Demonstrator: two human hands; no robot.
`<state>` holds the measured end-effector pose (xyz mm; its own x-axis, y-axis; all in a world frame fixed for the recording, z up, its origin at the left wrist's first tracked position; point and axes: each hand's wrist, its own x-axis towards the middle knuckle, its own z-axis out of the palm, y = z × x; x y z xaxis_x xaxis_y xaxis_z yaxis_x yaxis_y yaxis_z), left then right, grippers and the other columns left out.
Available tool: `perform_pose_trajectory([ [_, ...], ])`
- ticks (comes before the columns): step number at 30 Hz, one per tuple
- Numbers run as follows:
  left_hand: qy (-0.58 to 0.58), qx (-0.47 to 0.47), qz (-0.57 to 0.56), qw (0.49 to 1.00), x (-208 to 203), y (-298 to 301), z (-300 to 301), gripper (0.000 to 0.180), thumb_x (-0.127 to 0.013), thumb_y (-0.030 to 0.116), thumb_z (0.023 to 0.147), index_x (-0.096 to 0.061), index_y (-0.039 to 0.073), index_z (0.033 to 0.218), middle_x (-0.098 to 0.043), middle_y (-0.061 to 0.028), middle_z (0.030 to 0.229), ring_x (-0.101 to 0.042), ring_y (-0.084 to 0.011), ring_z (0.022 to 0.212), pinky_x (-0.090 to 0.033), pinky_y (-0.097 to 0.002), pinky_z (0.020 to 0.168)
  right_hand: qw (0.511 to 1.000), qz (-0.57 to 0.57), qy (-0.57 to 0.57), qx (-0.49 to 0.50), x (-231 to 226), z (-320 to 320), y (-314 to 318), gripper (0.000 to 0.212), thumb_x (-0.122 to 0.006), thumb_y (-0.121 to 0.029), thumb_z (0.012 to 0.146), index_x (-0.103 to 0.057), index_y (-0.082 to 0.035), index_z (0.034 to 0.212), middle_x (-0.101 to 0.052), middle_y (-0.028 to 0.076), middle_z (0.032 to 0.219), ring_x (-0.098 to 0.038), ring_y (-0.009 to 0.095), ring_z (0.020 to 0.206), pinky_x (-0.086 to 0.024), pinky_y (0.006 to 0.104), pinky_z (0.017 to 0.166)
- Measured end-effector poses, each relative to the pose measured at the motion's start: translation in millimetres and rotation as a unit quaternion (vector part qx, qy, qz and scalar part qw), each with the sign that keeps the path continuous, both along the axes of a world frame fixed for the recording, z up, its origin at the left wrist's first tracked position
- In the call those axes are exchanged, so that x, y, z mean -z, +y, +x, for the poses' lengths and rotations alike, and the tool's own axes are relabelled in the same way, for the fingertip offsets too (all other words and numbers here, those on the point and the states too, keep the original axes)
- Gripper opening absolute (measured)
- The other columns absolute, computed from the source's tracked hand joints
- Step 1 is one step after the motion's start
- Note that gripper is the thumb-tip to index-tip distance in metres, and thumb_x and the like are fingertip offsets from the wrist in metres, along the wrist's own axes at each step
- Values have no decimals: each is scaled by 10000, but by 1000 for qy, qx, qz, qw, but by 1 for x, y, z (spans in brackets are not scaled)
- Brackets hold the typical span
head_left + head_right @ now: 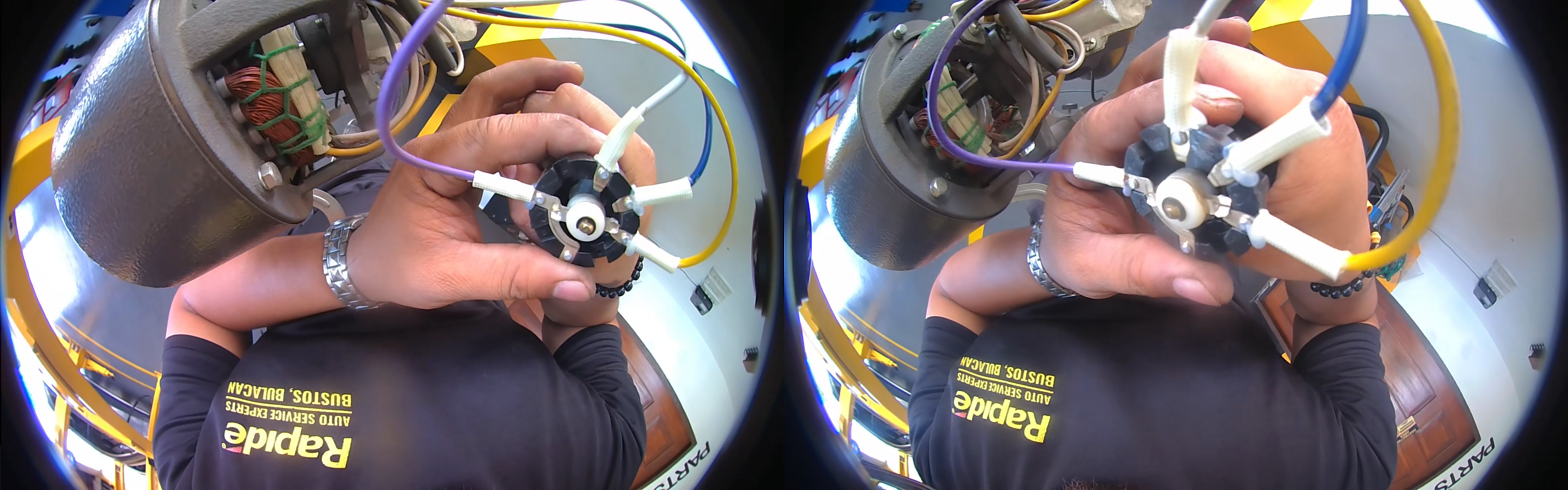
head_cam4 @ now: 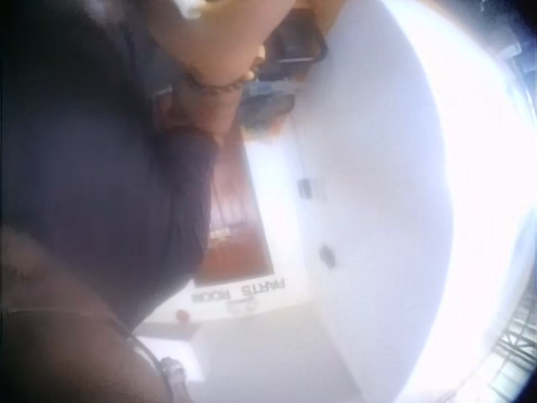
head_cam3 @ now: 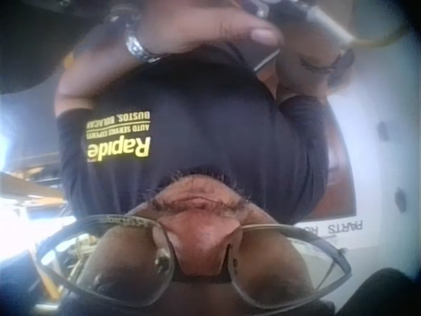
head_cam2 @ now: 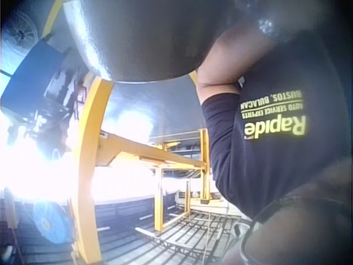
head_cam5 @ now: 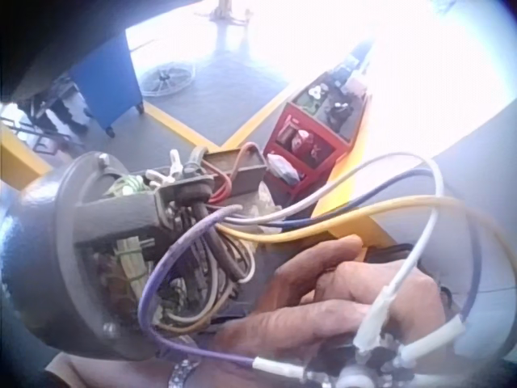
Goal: The person assembles an electric motor by connecting wires to a terminal block, tightening connections with a screwdriver, and attaching the motor housing. The person secures the housing with a bolt and inspects the assembled unit.
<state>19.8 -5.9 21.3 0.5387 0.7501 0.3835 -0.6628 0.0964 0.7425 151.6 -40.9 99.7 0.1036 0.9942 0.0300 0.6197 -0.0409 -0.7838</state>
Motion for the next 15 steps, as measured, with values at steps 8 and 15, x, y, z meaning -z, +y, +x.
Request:
perform_pose_trajectory([
  [8,0,14,5,1000,1,2,-1,789,-942,244,667,-575,152,1359,-395,-184,1474,-436,-258,1359,-468,-337,950,994,17,-105,-38,-3,5,4,378,-768,-358,775,-617,-15,824,-591,26,783,-581,117,745,-449,281,649],
  [15,1,74,77,994,9,16,-8,918,-933,275,676,-470,61,1439,-242,-257,1588,-363,-315,1429,-349,-409,1139,1000,5,0,-18,-3,-1,1,382,-779,-294,780,-611,16,926,-610,34,821,-597,128,755,-489,265,674],
])
